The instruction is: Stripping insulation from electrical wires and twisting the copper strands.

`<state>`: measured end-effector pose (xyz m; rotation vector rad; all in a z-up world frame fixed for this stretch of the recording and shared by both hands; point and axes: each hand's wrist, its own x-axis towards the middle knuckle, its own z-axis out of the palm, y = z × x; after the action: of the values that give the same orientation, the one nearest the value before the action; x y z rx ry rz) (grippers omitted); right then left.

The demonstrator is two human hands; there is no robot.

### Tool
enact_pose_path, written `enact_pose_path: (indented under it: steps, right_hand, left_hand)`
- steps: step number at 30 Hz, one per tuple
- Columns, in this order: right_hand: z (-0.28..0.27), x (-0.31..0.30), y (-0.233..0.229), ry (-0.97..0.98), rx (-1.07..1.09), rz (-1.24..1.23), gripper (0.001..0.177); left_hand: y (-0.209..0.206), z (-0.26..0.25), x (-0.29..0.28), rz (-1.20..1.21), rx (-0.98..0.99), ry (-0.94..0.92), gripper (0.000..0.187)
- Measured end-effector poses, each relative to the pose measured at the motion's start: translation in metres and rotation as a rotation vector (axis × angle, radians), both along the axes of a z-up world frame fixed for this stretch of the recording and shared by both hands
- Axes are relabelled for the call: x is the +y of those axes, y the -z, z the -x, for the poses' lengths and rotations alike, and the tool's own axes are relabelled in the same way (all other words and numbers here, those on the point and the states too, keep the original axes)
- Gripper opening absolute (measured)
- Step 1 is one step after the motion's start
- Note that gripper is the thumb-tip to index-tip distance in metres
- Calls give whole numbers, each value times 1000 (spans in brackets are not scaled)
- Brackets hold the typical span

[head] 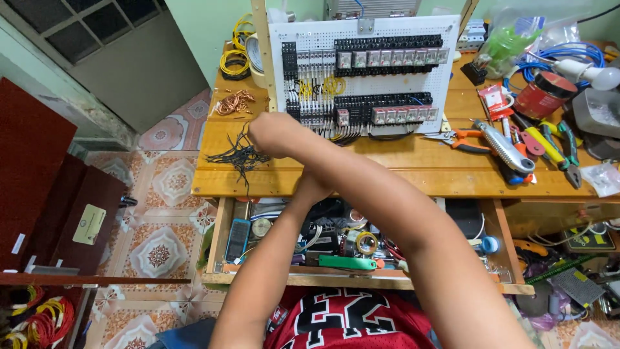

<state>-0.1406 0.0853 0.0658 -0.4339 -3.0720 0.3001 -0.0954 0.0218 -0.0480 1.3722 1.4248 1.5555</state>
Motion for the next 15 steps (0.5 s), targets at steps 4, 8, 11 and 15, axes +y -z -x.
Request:
enact_pose_path:
  steps: [4, 8, 11, 15]
  right_hand:
    - [13, 3, 20, 2, -47, -68, 10]
    - [-29, -24, -54, -14, 39, 104, 30]
    - [-68, -26, -62, -41, 315, 220, 30]
    - [-134, -16, -44, -19, 791, 198, 26]
  left_hand:
    - [9, 1, 2, -14, 2, -12, 29]
    - [17, 2, 4, -43, 2, -48, 36]
    - [22, 0, 5, -63, -1, -74, 41]
    - [27, -4, 7, -93, -5, -114, 50]
